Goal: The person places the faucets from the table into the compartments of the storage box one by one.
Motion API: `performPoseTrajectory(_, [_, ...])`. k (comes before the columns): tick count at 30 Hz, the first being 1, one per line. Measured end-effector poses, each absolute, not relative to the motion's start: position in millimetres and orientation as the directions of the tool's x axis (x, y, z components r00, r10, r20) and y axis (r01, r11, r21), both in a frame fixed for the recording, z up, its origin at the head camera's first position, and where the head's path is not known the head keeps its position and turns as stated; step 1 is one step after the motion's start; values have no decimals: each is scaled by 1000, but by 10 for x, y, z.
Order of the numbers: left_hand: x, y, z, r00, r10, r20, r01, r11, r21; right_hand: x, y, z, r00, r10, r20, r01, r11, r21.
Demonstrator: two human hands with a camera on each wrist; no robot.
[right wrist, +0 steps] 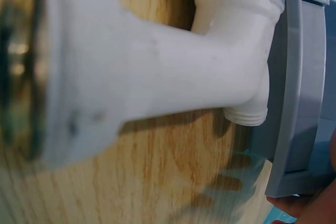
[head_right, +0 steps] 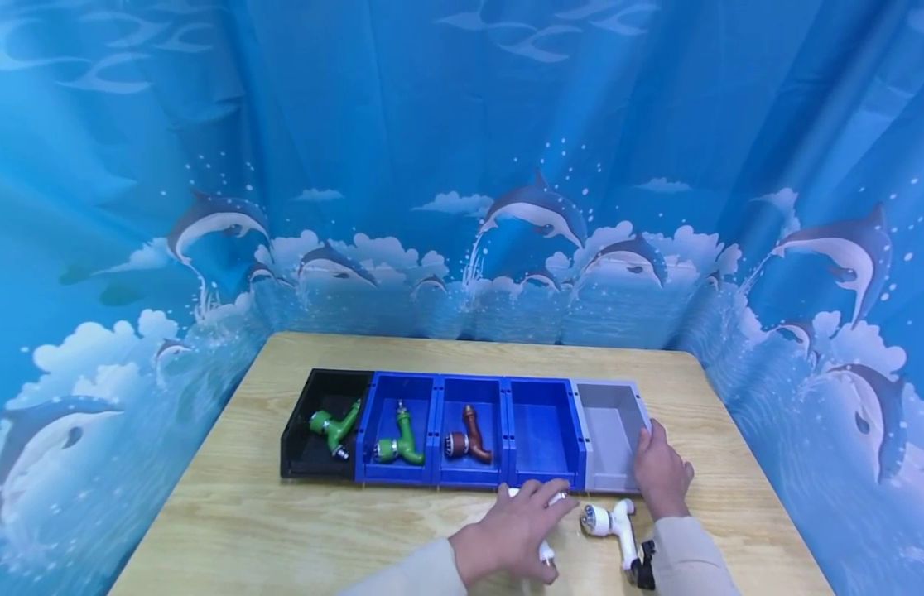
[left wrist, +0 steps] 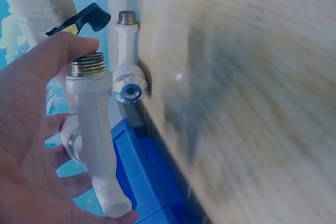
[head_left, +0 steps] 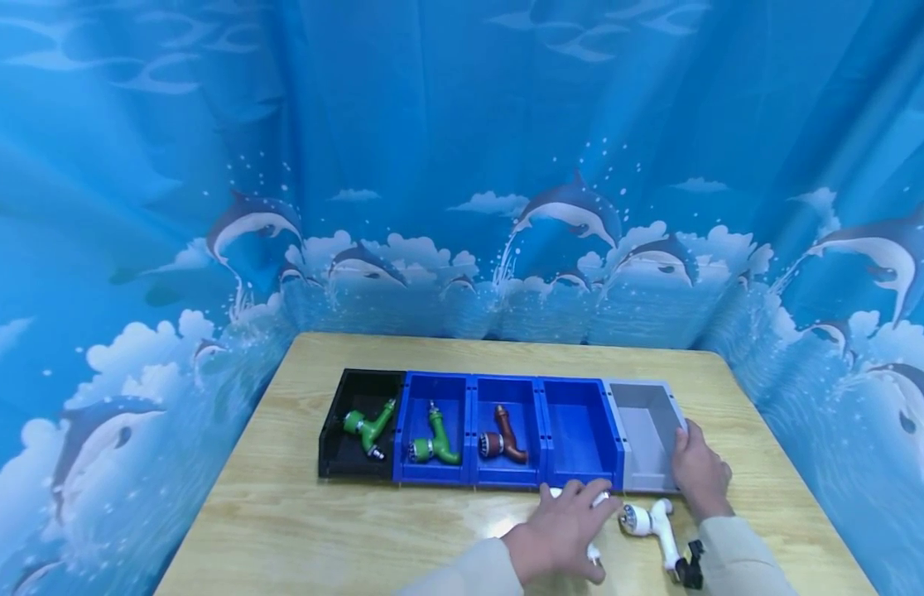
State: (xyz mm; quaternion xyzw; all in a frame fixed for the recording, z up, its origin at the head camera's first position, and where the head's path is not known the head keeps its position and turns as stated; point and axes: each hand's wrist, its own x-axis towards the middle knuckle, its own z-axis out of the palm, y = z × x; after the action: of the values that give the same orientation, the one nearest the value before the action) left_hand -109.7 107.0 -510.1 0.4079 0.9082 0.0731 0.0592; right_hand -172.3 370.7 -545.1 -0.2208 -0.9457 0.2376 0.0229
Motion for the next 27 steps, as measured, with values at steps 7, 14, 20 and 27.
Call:
performPoseTrajectory(7, [-1136, 1060, -4985, -672, 739, -46, 720, 667, 191, -1737, 3708, -5462, -894, 442, -75, 426, 786, -448])
performPoseTrajectory(14, [-1231, 1041, -4912, -668, 744, -25, 727, 659, 193, -1739, 3711, -5466, -893, 444, -70, 425, 785, -452])
performPoseTrajectory(20, [-1324, 1025, -4865, -666, 745, -32, 725, 657, 207, -1743, 3704, -5466, -889, 455, -57, 429, 780, -455])
performPoseTrajectory(27, [-1468, 1013, -4816, -651, 759, -22, 741, 641, 200, -1741, 3692, -5475, -887, 460, -49, 429, 780, -455])
